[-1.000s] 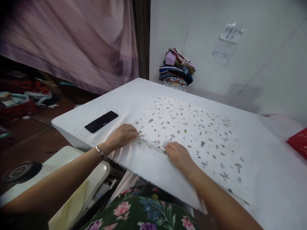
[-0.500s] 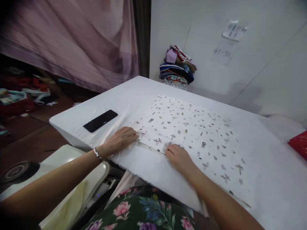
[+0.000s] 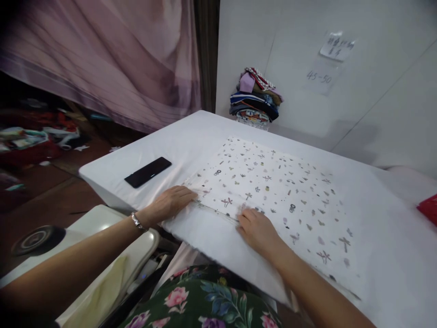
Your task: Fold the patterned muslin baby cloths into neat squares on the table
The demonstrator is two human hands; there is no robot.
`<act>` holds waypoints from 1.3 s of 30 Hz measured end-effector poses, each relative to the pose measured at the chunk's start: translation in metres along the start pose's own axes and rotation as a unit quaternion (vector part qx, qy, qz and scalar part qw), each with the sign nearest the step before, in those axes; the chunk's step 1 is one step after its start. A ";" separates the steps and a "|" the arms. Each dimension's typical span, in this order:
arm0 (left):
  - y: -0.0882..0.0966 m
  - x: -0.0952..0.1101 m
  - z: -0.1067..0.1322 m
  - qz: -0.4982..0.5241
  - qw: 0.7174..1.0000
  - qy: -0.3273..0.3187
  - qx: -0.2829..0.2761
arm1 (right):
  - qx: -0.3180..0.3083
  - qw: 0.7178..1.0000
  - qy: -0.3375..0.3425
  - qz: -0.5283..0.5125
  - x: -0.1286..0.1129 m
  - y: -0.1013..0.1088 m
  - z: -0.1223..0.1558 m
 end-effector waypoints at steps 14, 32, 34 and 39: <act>0.006 -0.003 0.002 0.020 1.000 0.010 -0.021 | -0.063 0.994 -0.046 0.073 -0.007 -0.011 0.003; 0.000 0.000 0.012 -0.003 0.998 0.062 -0.002 | -0.026 0.987 -0.024 -0.156 0.000 0.027 -0.008; 0.001 0.000 0.013 0.010 0.998 0.066 0.006 | -0.019 0.983 -0.024 -0.179 0.009 0.031 -0.027; 0.000 -0.001 0.013 0.027 0.997 0.071 0.017 | -0.149 0.976 -0.013 -0.157 0.052 0.010 -0.070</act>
Point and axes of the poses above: each hand's wrist, its own z-axis away from the middle knuckle, its own y-axis out of the back of the hand, x = y × z, the point moved 2 cm from there along -z, towards the middle knuckle, and after that the axes turned 3 degrees about -z, right-handed, at the moved point
